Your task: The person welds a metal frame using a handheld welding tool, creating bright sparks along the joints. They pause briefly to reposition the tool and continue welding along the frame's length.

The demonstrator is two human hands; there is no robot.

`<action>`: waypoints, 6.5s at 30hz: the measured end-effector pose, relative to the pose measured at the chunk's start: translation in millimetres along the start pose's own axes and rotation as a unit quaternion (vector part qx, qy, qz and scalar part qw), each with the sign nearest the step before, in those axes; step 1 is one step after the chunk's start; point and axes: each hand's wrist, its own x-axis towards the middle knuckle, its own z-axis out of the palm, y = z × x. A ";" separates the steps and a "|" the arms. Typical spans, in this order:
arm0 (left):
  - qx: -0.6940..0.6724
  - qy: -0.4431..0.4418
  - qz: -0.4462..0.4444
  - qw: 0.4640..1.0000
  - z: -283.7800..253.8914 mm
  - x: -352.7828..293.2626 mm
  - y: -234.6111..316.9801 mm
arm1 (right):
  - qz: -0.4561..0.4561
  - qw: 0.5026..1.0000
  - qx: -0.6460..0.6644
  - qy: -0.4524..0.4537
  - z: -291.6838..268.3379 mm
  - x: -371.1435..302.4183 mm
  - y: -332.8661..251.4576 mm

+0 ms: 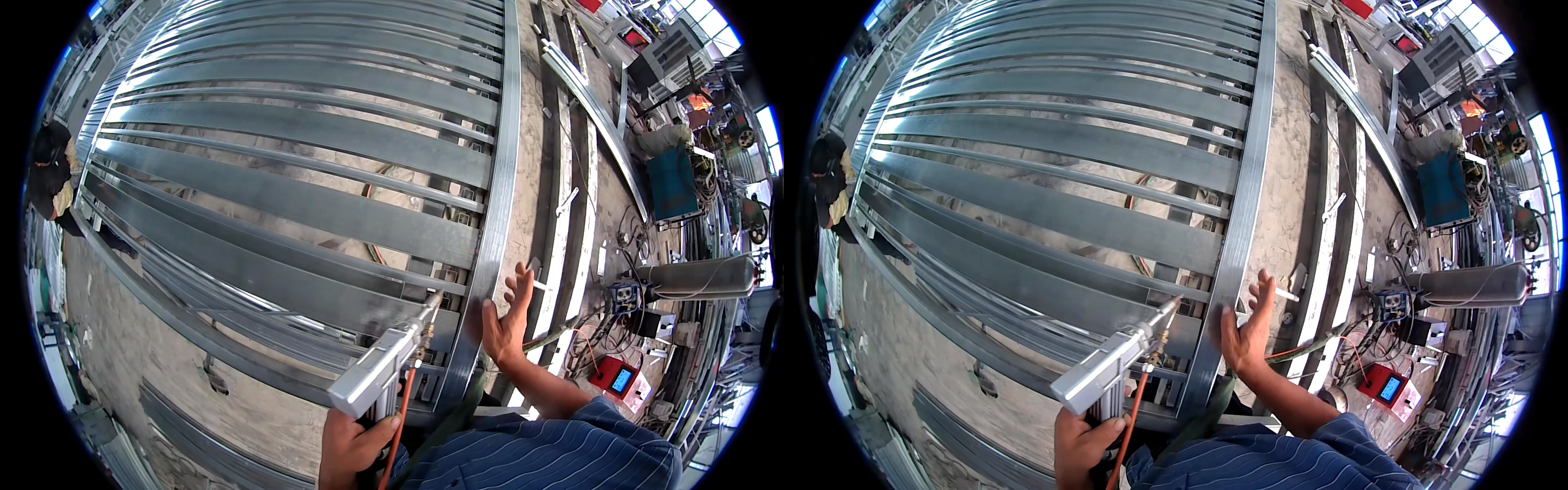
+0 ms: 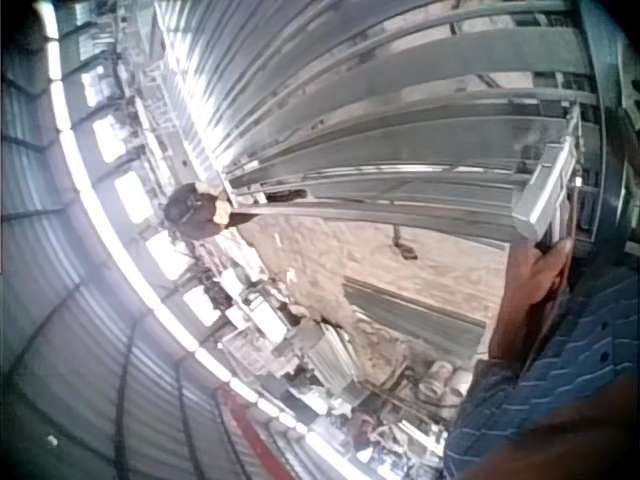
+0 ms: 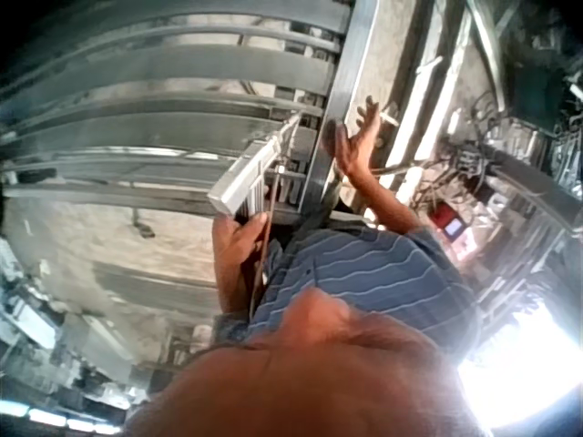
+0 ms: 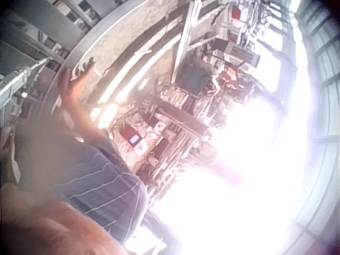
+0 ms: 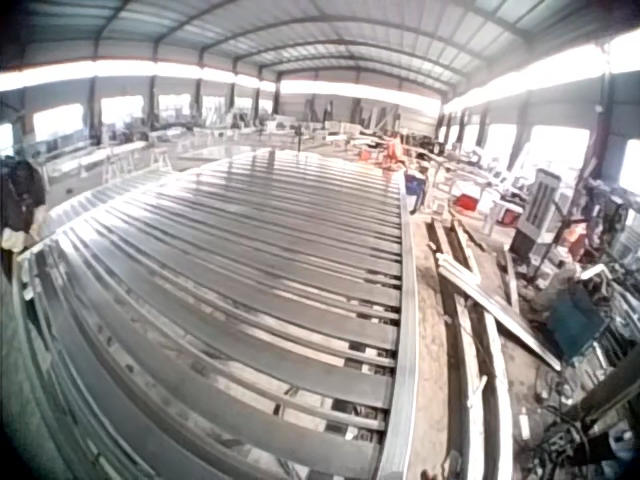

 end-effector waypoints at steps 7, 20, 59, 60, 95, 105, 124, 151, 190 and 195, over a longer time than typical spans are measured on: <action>0.124 -0.054 0.024 0.991 1.9 23.7 -23.2 | -0.081 0.995 0.043 -0.030 13.0 -56.3 21.0; 0.126 -0.072 0.047 0.988 4.1 45.3 -28.8 | -0.078 0.997 -0.009 -0.022 16.9 -54.8 16.6; 0.195 -0.082 0.046 0.976 4.6 45.9 -22.4 | -0.091 0.995 -0.019 -0.025 15.7 -53.4 18.1; 0.195 -0.082 0.050 0.976 4.6 45.8 -23.0 | -0.092 0.995 -0.016 -0.024 16.3 -53.3 18.8; 0.208 -0.078 0.045 0.974 8.8 36.1 -20.5 | -0.101 0.995 -0.006 -0.010 17.5 -52.2 18.7; 0.189 -0.078 0.040 0.978 10.6 33.3 -19.1 | -0.097 0.995 -0.010 -0.016 17.1 -53.1 21.3; 0.185 -0.057 0.068 0.979 12.8 16.6 -20.0 | -0.093 0.995 -0.028 -0.018 16.1 -56.1 21.3; 0.246 -0.063 0.110 0.961 22.3 20.7 -16.9 | -0.087 0.996 0.000 -0.008 17.4 -53.3 17.4; -0.140 0.156 0.010 0.978 -65.5 -132.0 -71.0 | -0.258 0.757 -0.376 -0.468 152.6 81.4 -158.9; -0.141 0.046 -0.033 0.988 -55.5 -107.8 -78.0 | -0.243 0.747 -0.391 -0.480 165.9 63.4 -178.8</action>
